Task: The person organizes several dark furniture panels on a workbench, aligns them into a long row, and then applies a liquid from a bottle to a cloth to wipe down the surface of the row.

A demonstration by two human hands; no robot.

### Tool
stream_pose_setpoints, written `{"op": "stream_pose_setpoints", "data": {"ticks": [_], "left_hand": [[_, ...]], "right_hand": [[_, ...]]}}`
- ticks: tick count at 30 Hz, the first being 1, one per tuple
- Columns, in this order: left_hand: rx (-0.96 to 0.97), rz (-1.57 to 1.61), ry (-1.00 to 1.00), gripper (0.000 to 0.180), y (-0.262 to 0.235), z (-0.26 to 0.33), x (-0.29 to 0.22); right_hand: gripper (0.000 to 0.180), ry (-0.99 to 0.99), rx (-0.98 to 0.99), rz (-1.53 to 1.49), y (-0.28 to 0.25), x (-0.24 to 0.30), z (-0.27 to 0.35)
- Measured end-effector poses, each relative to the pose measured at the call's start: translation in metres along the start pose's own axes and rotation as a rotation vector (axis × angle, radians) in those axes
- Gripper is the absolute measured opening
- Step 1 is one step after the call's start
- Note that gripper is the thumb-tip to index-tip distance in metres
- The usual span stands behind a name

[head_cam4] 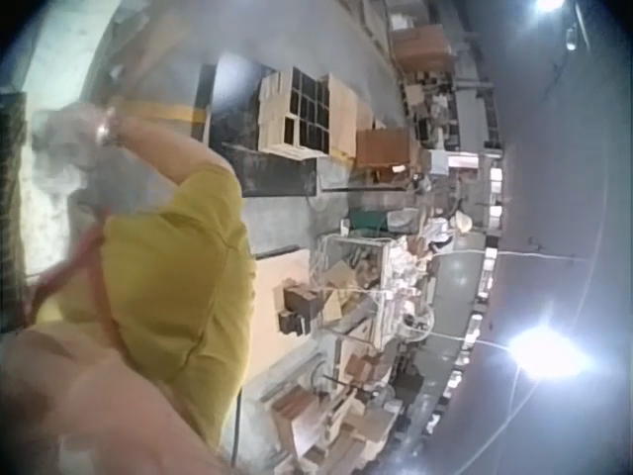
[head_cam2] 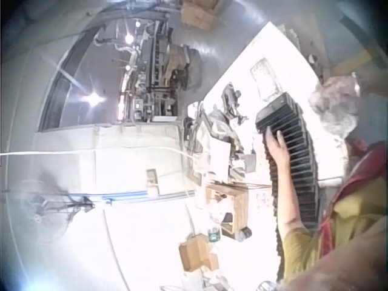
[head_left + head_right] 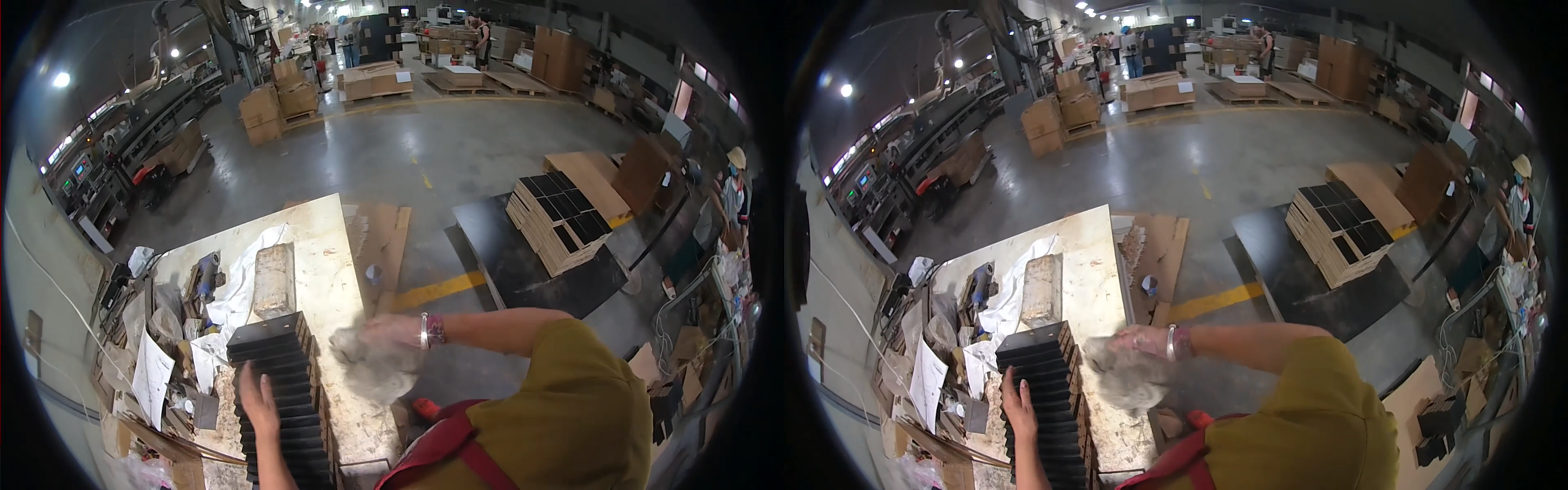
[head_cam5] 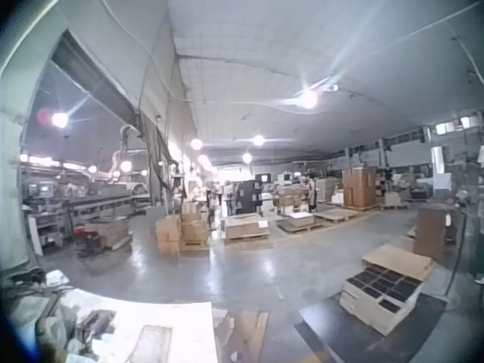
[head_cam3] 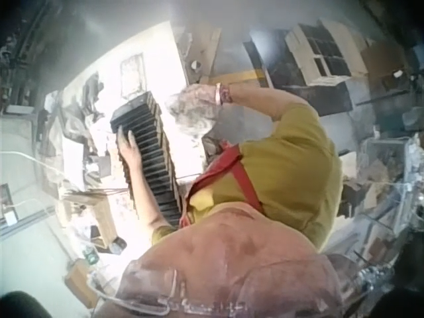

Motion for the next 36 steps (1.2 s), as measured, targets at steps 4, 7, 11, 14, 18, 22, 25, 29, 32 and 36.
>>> {"op": "stream_pose_setpoints", "data": {"ticks": [4, 7, 11, 14, 18, 22, 25, 29, 32, 36], "left_hand": [[0.161, 1.303, -0.692, 0.073, 0.049, 0.059, -0.080], [0.090, 1.630, -0.877, 0.059, 0.065, 0.109, -0.101], [0.008, 1.740, -0.846, 0.054, 0.040, 0.144, -0.141], [-0.249, 1.620, -0.728, 0.051, -0.005, 0.186, -0.124], [-0.618, 1.435, -0.403, 0.050, -0.115, 0.210, -0.083], [-0.703, 1.150, -0.477, 0.047, -0.177, 0.184, -0.064], [-0.357, 0.359, -0.569, 0.039, -0.144, 0.132, -0.082], [-0.015, -0.357, -0.115, 0.061, -0.035, 0.104, -0.042], [0.171, -0.623, -0.188, 0.072, -0.018, 0.106, -0.004], [-0.264, -0.103, -0.491, 0.039, -0.113, 0.106, 0.078]], "right_hand": [[0.040, -0.073, -0.134, -0.530, 0.054, -0.026, -0.002], [0.039, -0.114, -0.030, -0.434, 0.091, -0.063, -0.009], [0.065, -0.013, 0.103, -0.225, 0.107, -0.101, -0.011], [0.047, -0.049, 0.129, -0.035, 0.130, -0.115, -0.019], [0.054, -0.282, -0.084, 0.616, 0.075, -0.130, -0.030], [0.063, -0.235, -0.442, 1.336, 0.055, -0.078, -0.037], [0.071, -0.437, -0.560, 1.676, 0.108, -0.054, -0.086], [0.078, -0.266, -0.551, 2.107, 0.140, -0.091, -0.151], [0.075, -0.280, -0.638, 1.867, 0.124, -0.101, -0.153], [0.074, -0.503, -0.519, 2.101, 0.146, -0.100, -0.166]]}}
Point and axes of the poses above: each hand's wrist, its own z-axis away from the middle knuckle, its own y-axis out of the palm, x = y × z, the point moved 2 cm from there along -z, towards the middle knuckle, and after that the axes turned 10 degrees about z, right-handed, at the moved point
